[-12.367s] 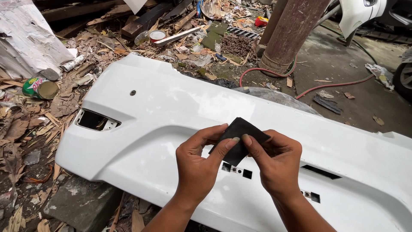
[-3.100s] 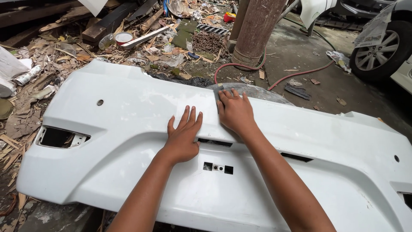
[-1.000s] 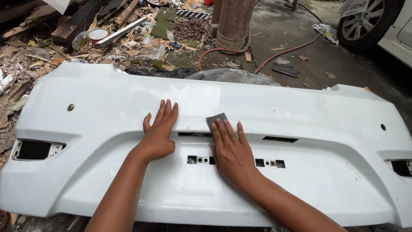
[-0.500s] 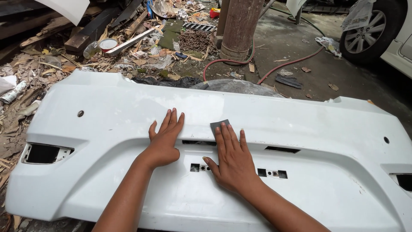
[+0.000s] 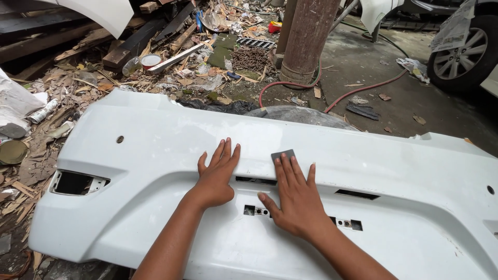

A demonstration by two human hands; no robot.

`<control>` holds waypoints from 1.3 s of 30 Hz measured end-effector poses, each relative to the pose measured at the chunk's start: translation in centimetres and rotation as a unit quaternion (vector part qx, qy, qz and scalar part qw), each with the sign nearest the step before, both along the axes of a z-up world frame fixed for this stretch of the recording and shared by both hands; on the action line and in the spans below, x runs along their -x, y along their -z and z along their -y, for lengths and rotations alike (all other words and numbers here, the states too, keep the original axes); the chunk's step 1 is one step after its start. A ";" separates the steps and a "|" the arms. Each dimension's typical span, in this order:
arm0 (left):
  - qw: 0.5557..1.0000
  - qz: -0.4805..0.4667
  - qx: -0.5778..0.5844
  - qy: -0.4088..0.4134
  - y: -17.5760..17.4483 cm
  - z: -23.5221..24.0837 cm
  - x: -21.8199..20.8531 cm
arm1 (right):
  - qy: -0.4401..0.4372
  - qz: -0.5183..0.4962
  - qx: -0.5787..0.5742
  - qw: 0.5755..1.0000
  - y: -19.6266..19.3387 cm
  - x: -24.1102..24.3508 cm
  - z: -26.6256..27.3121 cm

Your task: Hand sanding a white car bumper with sandpaper to prepare the surface.

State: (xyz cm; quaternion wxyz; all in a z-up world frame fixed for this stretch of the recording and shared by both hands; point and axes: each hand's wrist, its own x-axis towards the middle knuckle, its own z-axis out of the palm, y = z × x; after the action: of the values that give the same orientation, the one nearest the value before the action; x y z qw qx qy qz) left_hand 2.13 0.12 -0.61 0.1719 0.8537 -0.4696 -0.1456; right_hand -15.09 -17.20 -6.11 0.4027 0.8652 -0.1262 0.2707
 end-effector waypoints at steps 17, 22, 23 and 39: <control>1.000 -0.018 0.018 0.003 -1.9 -0.6 1.5 | 0.046 -0.111 -0.210 0.970 -5.9 -1.2 -1.0; 0.999 -0.017 0.043 0.001 -2.2 -0.6 1.7 | 0.094 -0.129 -0.433 0.887 -9.5 -6.1 2.1; 0.999 -0.011 0.046 -0.004 -2.0 -0.5 1.7 | 0.096 -0.115 -0.448 0.882 -10.1 -6.8 2.3; 0.999 -0.016 0.039 -0.005 -1.8 -0.5 1.4 | 0.135 -0.077 -0.490 0.858 -10.1 -3.8 4.2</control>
State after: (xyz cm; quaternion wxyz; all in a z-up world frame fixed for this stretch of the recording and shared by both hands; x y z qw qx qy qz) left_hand 0.74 0.61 1.24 0.2131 0.8462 -0.4678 -0.1402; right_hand -11.33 -21.36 4.00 -0.0323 0.9433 -0.3266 0.0493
